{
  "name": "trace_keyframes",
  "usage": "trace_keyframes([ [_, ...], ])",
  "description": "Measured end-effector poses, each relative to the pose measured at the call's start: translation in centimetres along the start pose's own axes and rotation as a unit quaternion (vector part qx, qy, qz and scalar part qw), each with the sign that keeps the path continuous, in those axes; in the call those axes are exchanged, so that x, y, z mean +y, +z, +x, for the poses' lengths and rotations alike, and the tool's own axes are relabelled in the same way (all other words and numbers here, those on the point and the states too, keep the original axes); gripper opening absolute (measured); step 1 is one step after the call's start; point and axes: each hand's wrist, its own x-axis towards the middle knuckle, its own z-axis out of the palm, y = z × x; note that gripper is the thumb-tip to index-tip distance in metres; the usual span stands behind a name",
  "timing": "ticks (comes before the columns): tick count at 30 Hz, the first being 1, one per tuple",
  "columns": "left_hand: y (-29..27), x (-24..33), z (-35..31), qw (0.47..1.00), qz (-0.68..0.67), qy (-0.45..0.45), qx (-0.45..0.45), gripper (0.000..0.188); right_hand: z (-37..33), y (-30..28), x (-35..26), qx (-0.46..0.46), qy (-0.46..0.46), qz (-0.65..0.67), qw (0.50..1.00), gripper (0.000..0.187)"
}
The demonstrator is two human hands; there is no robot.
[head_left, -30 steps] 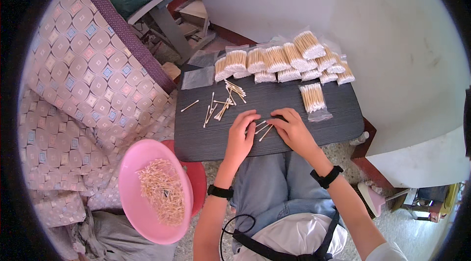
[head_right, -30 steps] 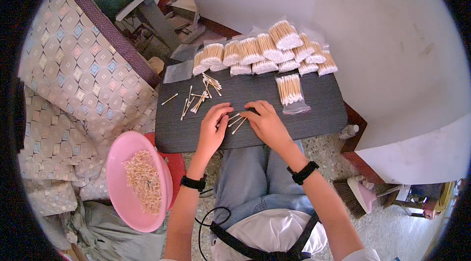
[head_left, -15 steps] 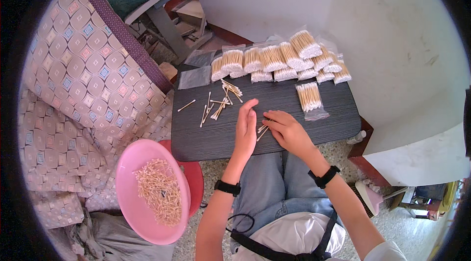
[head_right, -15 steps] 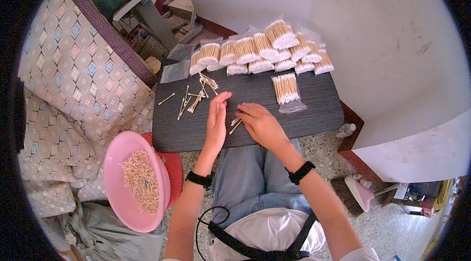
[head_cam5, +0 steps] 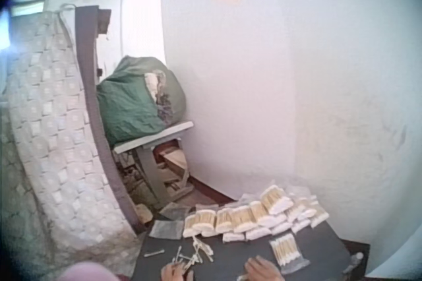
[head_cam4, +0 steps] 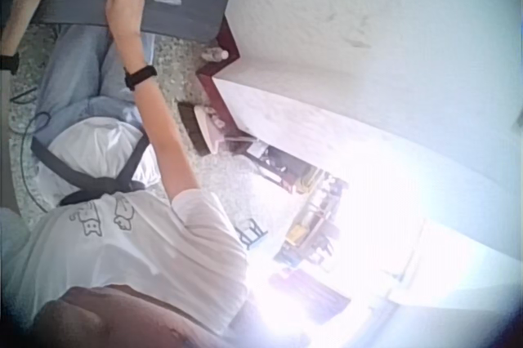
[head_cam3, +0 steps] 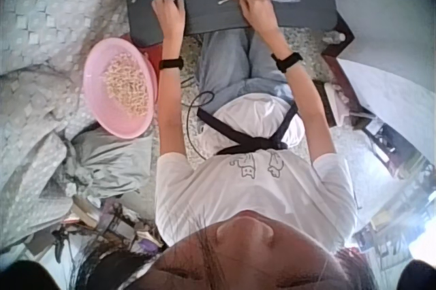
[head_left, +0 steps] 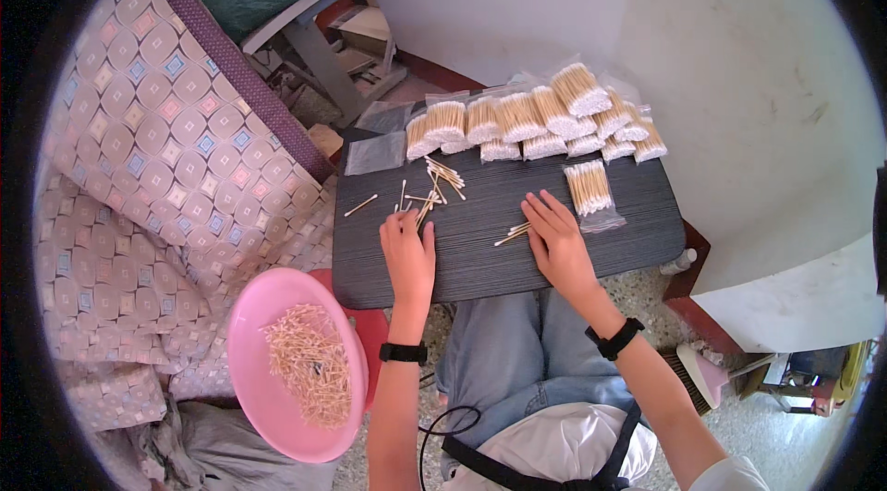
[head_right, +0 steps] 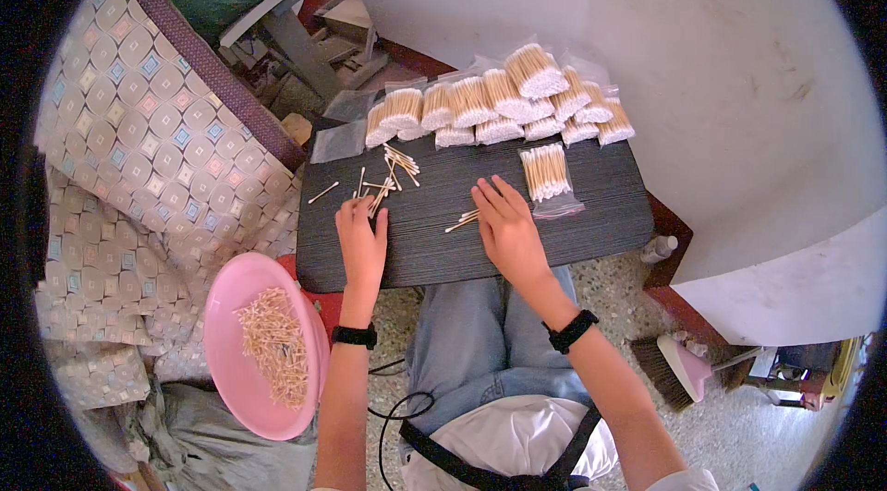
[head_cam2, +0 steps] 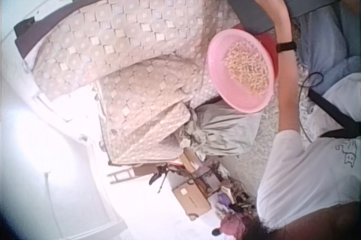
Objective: Sorting and packaging cotton swabs into small plastic bags.
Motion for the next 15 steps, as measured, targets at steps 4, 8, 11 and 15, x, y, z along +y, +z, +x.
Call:
trace_keyframes([
  [4,0.1,0.4,1.4,0.997,0.035,-0.018,-0.072,0.016,-0.2,-0.2,0.4,-0.030,0.035,0.019,0.999,0.040],
  [8,0.1,0.0,1.6,0.992,0.077,-0.006,-0.101,0.008,-0.2,-0.1,0.1,-0.036,0.034,0.011,0.999,0.040],
  [11,-0.7,0.1,1.5,0.993,0.057,-0.030,-0.101,0.007,-0.3,-0.1,0.2,-0.037,0.039,0.010,0.998,0.040],
  [15,-1.0,-1.2,1.6,0.993,-0.070,-0.033,-0.093,0.015,-0.2,-0.3,0.0,-0.025,0.029,0.005,0.999,0.039],
])
